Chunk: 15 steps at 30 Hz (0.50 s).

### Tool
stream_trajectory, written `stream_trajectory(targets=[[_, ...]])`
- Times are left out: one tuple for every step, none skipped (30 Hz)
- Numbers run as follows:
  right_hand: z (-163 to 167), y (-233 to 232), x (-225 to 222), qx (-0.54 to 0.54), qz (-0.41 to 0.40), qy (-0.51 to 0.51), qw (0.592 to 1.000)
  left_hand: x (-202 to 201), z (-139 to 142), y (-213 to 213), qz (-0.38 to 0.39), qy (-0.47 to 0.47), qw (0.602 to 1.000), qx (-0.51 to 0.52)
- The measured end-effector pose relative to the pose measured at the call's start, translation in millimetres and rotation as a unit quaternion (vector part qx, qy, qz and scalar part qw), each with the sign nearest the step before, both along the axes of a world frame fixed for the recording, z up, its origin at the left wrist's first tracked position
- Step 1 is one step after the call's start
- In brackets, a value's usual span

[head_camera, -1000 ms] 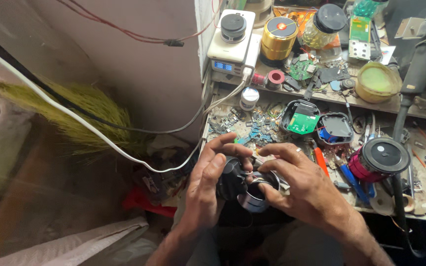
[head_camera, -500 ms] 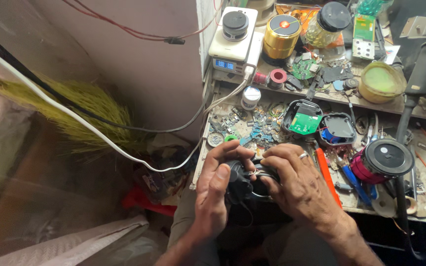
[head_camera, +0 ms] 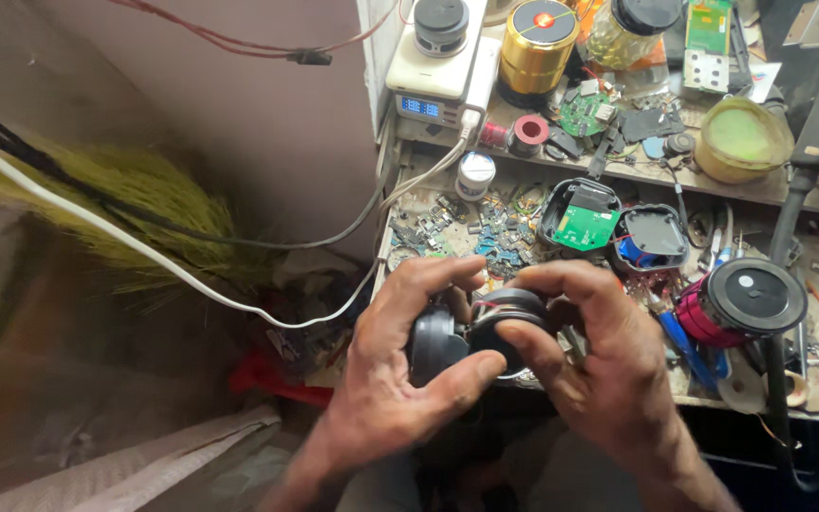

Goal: The person sits at a cluttered repair bench holding a small cylindrical speaker. They pry open its housing with a flat blade tool, separate the driver and internal parts, work on the components, then reassemble the housing by pressing and twisting the sections back together by hand.

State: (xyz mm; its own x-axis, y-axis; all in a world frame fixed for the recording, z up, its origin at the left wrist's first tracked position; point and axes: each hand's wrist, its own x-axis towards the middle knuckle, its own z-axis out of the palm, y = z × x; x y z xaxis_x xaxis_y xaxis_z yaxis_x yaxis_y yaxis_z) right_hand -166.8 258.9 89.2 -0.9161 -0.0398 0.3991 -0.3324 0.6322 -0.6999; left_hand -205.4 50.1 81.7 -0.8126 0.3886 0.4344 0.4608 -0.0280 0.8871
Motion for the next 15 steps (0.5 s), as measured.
stream_trajectory(targets=[[3, -1, -2, -0.020, 0.014, 0.003, 1.000, -4, 3, -3, -0.019, -0.014, 1.000, -0.019], [6, -1, -5, -0.040, 0.028, 0.007, 0.999, -8, 6, -6, -0.038, -0.028, 0.998, -0.037], [8, 0, -8, -0.061, 0.042, 0.010, 0.997, -11, 7, -8, -0.057, -0.042, 0.996, -0.056], [9, 1, -10, -0.100, 0.072, -0.018, 0.992, -12, 7, -9, -0.062, -0.084, 0.994, -0.025], [11, 4, -12, -0.140, 0.102, -0.047, 0.984, -13, 6, -8, -0.067, -0.126, 0.990, 0.006], [12, 7, -13, -0.179, 0.132, -0.076, 0.972, -13, 3, -8, -0.071, -0.168, 0.983, 0.036], [11, 9, -12, -0.232, 0.143, -0.091, 0.958, -13, -1, -7, -0.079, -0.213, 0.971, 0.070], [9, 9, -10, -0.284, 0.153, -0.106, 0.941, -13, -6, -7, -0.086, -0.256, 0.957, 0.104], [7, 8, -8, -0.335, 0.164, -0.122, 0.920, -12, -11, -7, -0.091, -0.299, 0.940, 0.137], [3, 7, -4, -0.274, 0.134, -0.091, 0.948, -11, -17, -8, -0.075, -0.317, 0.931, 0.162], [0, 6, 1, -0.210, 0.101, -0.059, 0.971, -9, -23, -10, -0.061, -0.334, 0.922, 0.187], [-4, 5, 5, -0.145, 0.067, -0.027, 0.987, -8, -28, -12, -0.047, -0.351, 0.911, 0.211], [-9, 4, 8, -0.064, 0.022, -0.009, 0.998, -7, -34, -16, -0.035, -0.361, 0.896, 0.256], [-15, 2, 10, 0.017, -0.023, 0.008, 1.000, -6, -39, -21, -0.020, -0.369, 0.879, 0.301], [-22, 1, 10, 0.095, -0.067, 0.023, 0.993, -4, -43, -27, -0.004, -0.379, 0.860, 0.342]])
